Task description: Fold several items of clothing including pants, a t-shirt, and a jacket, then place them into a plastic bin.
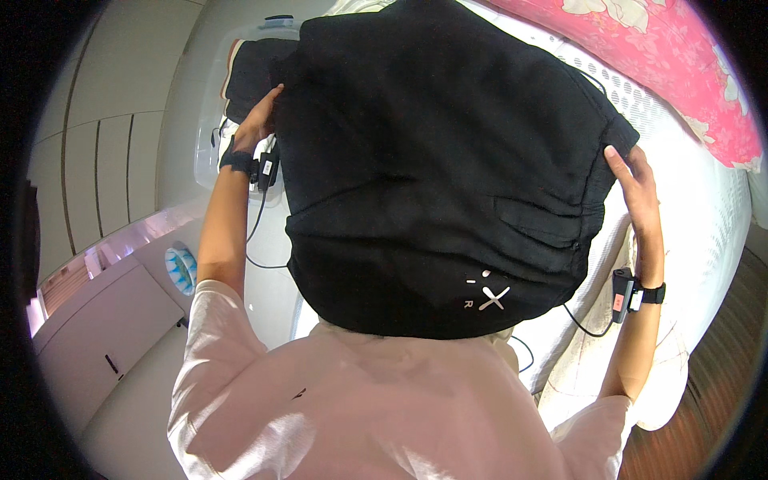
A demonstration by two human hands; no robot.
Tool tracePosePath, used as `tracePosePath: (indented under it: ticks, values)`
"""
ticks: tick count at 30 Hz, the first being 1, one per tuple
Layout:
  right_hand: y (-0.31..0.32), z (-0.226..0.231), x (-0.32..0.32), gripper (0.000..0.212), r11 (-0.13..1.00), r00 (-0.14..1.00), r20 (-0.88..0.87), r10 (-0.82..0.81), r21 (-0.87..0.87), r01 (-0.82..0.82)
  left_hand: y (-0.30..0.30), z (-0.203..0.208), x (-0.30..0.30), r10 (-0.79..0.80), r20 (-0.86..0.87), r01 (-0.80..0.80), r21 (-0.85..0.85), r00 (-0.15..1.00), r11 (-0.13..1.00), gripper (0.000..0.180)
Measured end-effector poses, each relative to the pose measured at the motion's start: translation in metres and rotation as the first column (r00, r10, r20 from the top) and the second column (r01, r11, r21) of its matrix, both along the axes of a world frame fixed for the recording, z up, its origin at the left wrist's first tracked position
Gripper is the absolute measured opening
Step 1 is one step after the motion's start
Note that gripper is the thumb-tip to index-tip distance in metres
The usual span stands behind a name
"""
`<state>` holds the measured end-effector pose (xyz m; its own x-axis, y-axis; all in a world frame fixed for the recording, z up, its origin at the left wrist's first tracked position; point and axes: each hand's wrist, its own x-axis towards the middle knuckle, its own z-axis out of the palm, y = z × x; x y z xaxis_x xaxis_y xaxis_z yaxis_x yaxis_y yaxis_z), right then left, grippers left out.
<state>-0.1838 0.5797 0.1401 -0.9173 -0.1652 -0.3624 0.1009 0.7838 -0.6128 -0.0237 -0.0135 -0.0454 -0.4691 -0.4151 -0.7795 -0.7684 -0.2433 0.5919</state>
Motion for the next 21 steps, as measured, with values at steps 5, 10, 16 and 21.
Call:
tracePosePath:
  ticks: [5, 10, 16, 21]
  values:
    - [0.024, -0.025, -0.021, 0.054, 0.993, 0.998, 0.014, 0.067, -0.097, -0.066, -0.013, -0.024, -0.015, 0.108, 0.091, -0.116, 0.090, 0.990, 0.989, 0.064]
    - [0.036, -0.042, -0.030, 0.055, 0.984, 0.995, 0.070, 0.076, -0.167, -0.064, -0.022, -0.015, -0.027, -0.043, 0.066, 0.057, -0.238, 0.997, 0.970, 0.034]
    - [0.028, -0.037, -0.026, 0.057, 0.969, 0.992, 0.083, 0.095, -0.237, -0.073, -0.077, -0.026, 0.001, 0.476, -0.333, -0.457, 0.139, 0.814, 0.878, 0.036]
    - [0.038, -0.044, -0.025, 0.058, 0.977, 0.992, 0.113, 0.047, -0.214, -0.022, -0.065, 0.032, 0.045, 0.644, -0.642, -0.580, 0.358, 0.416, 0.731, 0.028]
